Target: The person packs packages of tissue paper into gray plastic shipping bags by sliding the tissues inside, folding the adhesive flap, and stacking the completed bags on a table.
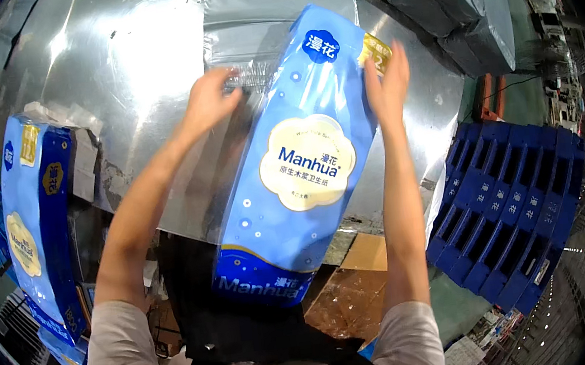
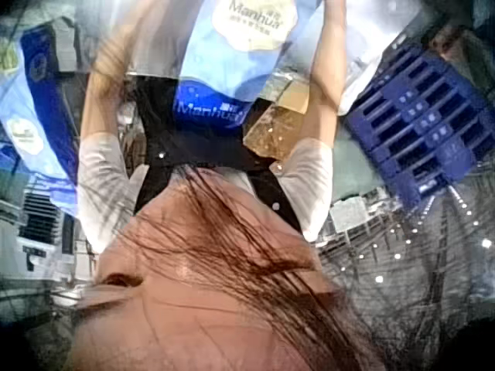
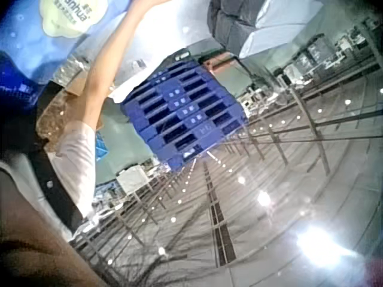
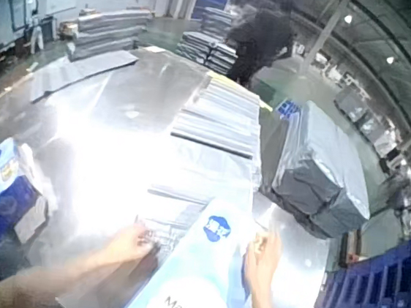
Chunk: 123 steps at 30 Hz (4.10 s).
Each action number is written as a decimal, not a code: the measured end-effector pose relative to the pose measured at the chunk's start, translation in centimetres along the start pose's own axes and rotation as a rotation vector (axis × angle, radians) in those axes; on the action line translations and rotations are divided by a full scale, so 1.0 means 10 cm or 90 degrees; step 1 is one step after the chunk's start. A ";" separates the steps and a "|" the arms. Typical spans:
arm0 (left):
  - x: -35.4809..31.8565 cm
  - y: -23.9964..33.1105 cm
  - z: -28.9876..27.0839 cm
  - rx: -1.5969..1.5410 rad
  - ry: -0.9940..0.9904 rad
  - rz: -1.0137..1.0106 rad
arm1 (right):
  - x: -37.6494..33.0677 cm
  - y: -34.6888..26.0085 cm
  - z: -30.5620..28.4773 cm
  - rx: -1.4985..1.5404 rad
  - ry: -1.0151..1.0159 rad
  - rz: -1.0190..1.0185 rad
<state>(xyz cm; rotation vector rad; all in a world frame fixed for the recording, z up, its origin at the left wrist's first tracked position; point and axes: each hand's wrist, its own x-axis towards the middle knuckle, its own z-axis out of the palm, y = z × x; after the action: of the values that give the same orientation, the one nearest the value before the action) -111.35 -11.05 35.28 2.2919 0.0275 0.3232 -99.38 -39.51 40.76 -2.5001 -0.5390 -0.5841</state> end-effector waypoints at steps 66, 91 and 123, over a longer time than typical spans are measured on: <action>-1.97 -0.21 -0.69 -0.236 -0.187 -0.477 | -2.20 -1.22 -0.42 -0.068 -0.408 0.454; -1.63 -0.18 -0.77 0.068 -0.216 -0.352 | -2.49 -2.14 0.59 0.117 -0.295 0.075; -1.10 -0.16 -1.04 0.264 -0.389 0.157 | -1.82 -0.26 -0.39 0.132 -0.392 -0.069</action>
<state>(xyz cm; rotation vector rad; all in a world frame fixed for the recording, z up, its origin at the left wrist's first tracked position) -124.35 -3.76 38.39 2.7169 -0.5465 -0.2984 -116.86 -44.26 35.77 -2.4326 -0.9087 0.2190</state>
